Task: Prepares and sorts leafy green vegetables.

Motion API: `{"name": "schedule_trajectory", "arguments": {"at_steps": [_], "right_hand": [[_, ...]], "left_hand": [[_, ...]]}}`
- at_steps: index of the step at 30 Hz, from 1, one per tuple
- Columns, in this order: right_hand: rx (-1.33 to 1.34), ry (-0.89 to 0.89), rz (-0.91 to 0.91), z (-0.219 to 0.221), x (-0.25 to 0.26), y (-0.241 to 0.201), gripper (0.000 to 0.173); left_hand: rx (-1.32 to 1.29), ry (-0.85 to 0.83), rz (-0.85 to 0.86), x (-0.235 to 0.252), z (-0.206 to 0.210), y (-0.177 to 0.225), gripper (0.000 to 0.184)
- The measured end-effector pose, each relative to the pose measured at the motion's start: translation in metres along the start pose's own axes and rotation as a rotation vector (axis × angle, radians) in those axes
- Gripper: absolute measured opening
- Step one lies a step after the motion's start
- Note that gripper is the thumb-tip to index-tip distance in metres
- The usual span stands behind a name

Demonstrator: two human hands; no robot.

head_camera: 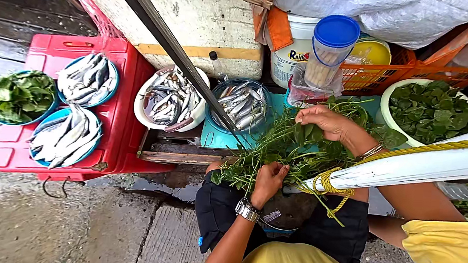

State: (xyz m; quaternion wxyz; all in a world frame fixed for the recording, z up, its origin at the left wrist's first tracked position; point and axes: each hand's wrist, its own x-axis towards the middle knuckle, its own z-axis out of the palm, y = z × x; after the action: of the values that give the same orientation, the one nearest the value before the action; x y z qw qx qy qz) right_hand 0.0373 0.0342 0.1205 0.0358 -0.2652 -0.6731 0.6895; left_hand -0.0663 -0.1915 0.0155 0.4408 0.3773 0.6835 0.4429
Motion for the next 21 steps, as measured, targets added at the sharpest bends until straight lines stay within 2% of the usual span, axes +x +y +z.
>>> {"name": "schedule_trajectory", "arguments": {"at_steps": [3,6,8,11,13,15,19,21], "right_hand": [[-0.211,-0.03,-0.057,0.026,-0.011,-0.004,0.013],[-0.464,-0.182,-0.15,0.037,0.003,-0.003,0.003],[-0.661,-0.234,-0.249,0.046,-0.001,-0.008,0.004],[-1.031,-0.235,-0.365,0.058,-0.012,-0.012,0.016],[-1.22,-0.187,-0.497,0.057,-0.009,0.002,0.014],[-1.291,-0.132,-0.557,0.056,-0.007,0.01,0.006],[-1.308,-0.101,-0.569,0.053,-0.006,0.018,0.011],[-1.303,-0.162,-0.49,0.05,-0.003,0.019,0.013]], "left_hand": [[-0.055,0.066,0.044,-0.003,0.005,0.004,0.025],[-0.111,0.095,0.094,-0.004,0.007,0.007,0.02],[-0.126,0.094,0.112,-0.005,0.008,0.009,0.02],[-0.173,0.082,0.111,-0.005,0.009,0.012,0.02],[-0.205,0.079,0.11,-0.006,0.009,0.013,0.02],[-0.245,0.08,0.107,-0.008,0.008,0.014,0.02],[-0.305,0.067,0.094,-0.012,-0.001,0.02,0.02],[-0.318,0.046,0.106,-0.012,-0.006,0.021,0.02]]}}
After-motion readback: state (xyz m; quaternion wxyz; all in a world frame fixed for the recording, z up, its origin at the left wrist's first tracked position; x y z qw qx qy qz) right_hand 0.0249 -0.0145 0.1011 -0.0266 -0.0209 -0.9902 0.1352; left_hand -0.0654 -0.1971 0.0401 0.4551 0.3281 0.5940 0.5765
